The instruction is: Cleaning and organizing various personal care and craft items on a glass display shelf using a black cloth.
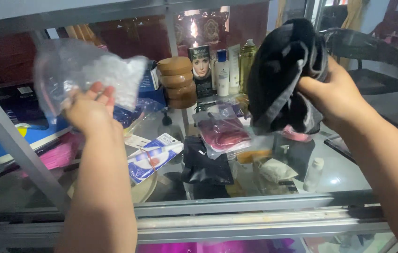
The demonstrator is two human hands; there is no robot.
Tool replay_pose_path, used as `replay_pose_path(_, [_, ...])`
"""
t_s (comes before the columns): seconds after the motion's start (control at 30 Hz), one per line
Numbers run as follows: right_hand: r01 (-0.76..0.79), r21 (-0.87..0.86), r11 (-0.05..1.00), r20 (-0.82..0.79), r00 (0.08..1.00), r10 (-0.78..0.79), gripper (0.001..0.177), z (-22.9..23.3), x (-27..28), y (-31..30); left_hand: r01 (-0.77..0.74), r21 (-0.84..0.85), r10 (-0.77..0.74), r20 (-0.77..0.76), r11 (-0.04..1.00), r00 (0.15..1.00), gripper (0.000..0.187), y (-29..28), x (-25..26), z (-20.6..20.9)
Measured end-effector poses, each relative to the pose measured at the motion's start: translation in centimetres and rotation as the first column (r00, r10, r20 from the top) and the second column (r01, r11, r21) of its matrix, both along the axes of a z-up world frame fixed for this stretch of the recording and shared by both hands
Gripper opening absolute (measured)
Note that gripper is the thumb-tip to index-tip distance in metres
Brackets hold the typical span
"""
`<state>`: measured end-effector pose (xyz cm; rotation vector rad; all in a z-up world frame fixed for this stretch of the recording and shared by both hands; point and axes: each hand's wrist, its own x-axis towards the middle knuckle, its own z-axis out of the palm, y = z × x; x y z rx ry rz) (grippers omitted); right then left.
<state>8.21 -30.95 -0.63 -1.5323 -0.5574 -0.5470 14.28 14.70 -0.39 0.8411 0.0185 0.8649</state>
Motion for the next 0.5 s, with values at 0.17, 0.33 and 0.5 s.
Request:
replay_pose_path(0.17, [0.045, 0.025, 0.999, 0.037, 0.998, -0.046, 0.046, 0.1, 0.2, -0.4, 0.07, -0.218, -0.042, 0.131, 0.973, 0.99, 0.041, 4.7, 4.5, -2.7])
replay_pose_path(0.33, [0.023, 0.034, 0.999, 0.063, 0.998, -0.025, 0.052, -0.2, 0.8, -0.7, 0.032, -0.2, 0.013, 0.22, 0.979, 0.975, 0.063, 4.6, 4.4, -2.3])
replay_pose_path(0.5, [0.018, 0.033, 0.999, 0.072, 0.997, -0.02, 0.054, -0.5, 1.1, -0.7, -0.014, -0.271, 0.06, 0.162, 0.962, 0.985, 0.078, 3.8, 3.0, -1.9])
